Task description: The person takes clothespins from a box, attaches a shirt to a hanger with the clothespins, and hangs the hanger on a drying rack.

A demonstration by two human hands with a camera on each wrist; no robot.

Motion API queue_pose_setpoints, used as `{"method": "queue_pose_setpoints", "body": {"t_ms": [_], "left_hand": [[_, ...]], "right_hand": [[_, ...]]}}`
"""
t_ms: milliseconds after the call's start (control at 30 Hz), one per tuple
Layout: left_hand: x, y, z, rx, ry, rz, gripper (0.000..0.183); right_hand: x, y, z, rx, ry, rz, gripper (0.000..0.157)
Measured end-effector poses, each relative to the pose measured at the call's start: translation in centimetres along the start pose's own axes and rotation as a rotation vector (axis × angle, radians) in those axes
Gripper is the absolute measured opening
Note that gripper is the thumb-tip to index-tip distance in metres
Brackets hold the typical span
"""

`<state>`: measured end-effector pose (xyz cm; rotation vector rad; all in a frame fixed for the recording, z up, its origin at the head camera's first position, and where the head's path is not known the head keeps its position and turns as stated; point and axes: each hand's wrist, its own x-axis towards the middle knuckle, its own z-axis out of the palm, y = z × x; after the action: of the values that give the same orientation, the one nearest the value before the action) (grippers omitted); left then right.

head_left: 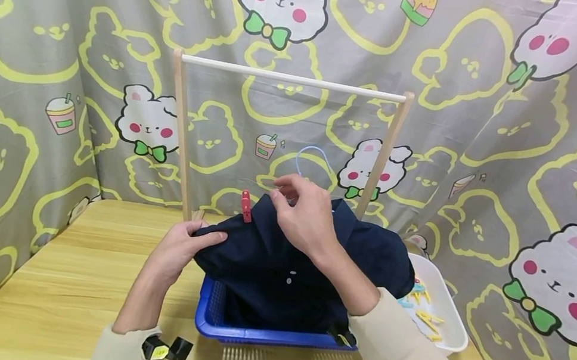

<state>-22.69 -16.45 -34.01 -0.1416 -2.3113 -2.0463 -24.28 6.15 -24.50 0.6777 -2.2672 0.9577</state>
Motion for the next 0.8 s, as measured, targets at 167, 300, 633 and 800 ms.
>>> {"method": "queue_pose_setpoints", "body": {"t_ms": [167, 300, 633, 800], "left_hand": [[0.0, 0.0, 0.0, -0.011, -0.01, 0.001, 0.037], [0.0, 0.0, -0.1, -0.027, -0.02, 0.005, 0.036], [-0.1, 0.0, -0.1, -0.033, -0.019, 0.004, 0.034], [-0.1, 0.1, -0.1, -0.029, -0.011, 0.005, 0.034]], "right_hand": [[0.0, 0.3, -0.4, 0.011, 0.009, 0.001, 0.012], [-0.1, 0.5, -0.6, 0.018, 0.025, -0.008, 0.011], [-0.1, 1.0, -1.5, 0.012, 0.048, -0.025, 0.01], [-0.1, 1.5, -2.1, 0.004, 0.052, -0.007, 0.01]]}}
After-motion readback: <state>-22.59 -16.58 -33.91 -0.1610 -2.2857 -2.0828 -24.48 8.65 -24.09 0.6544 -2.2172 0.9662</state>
